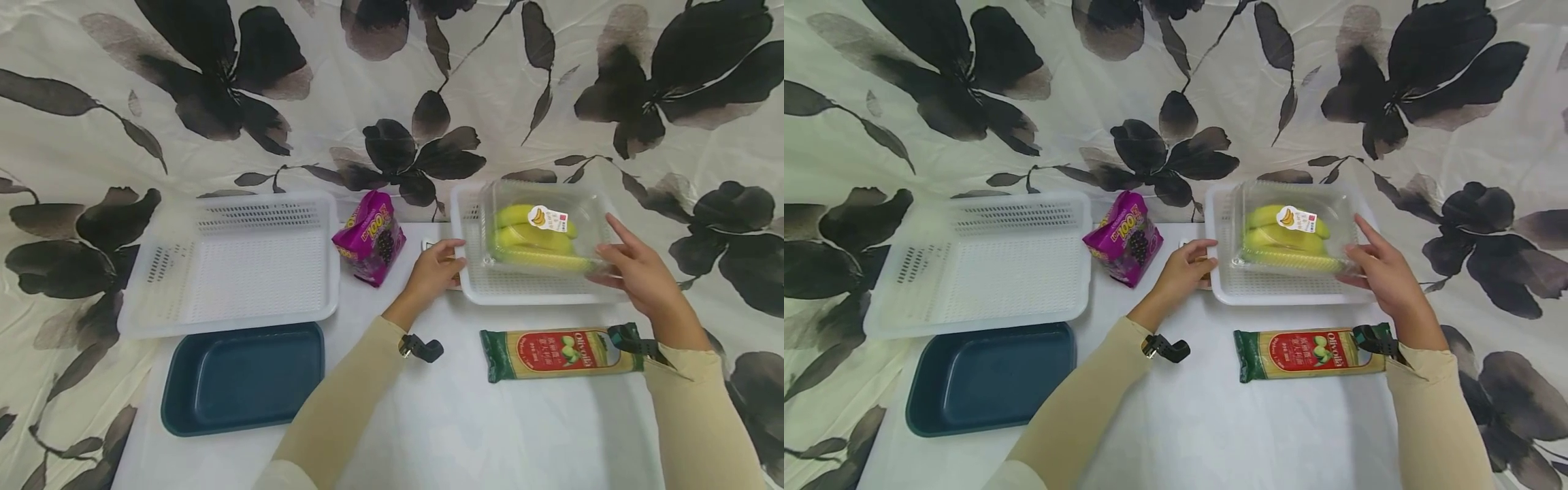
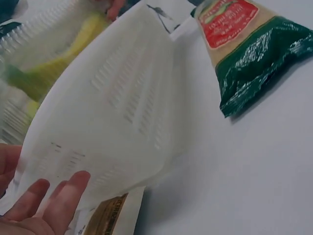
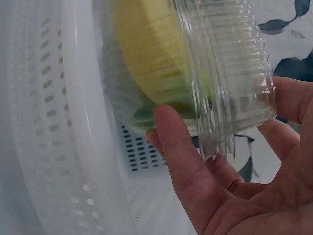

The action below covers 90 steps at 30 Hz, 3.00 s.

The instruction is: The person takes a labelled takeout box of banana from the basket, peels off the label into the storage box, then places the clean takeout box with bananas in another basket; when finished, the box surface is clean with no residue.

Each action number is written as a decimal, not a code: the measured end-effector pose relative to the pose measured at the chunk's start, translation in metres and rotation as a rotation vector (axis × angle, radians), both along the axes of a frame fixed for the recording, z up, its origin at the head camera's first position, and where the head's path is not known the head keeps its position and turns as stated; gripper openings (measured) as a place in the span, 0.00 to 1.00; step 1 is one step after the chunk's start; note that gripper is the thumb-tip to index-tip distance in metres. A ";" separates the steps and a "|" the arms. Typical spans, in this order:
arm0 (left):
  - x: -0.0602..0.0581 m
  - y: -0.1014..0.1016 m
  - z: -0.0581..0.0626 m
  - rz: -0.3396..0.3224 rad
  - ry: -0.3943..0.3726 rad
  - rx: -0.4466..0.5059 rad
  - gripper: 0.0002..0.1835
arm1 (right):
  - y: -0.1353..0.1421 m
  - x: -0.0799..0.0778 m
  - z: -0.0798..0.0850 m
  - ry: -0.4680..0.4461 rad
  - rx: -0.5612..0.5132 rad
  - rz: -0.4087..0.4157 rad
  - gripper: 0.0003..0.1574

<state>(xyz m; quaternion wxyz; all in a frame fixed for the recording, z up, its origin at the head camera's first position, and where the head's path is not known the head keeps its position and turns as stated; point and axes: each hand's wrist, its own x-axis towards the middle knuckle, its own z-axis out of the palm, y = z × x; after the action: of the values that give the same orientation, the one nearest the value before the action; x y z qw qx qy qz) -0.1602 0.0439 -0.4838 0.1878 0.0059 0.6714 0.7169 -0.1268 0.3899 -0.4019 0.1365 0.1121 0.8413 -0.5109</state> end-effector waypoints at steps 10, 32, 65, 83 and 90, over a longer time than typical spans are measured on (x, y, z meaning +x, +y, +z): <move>-0.021 -0.006 0.004 -0.055 -0.009 -0.075 0.23 | 0.000 0.026 0.019 0.023 0.000 0.089 0.46; -0.057 -0.022 0.011 -0.267 0.130 -0.301 0.24 | -0.049 0.093 0.020 0.012 -0.119 0.383 0.57; -0.078 -0.025 0.051 -0.587 0.337 -0.733 0.19 | -0.139 0.120 -0.027 -0.071 -0.166 0.507 0.58; -0.079 -0.020 0.052 -0.593 0.341 -0.770 0.19 | -0.176 0.110 -0.059 -0.120 -0.180 0.436 0.65; -0.077 -0.020 0.054 -0.593 0.353 -0.799 0.20 | -0.183 0.108 -0.068 -0.155 -0.238 0.421 0.67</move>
<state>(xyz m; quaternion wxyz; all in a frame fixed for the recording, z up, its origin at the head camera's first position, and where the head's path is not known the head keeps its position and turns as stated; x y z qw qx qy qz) -0.2369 0.0241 -0.4294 0.2542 0.2442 0.8832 0.3095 -0.0191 0.2067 -0.4702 0.3163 -0.0433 0.7670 -0.5566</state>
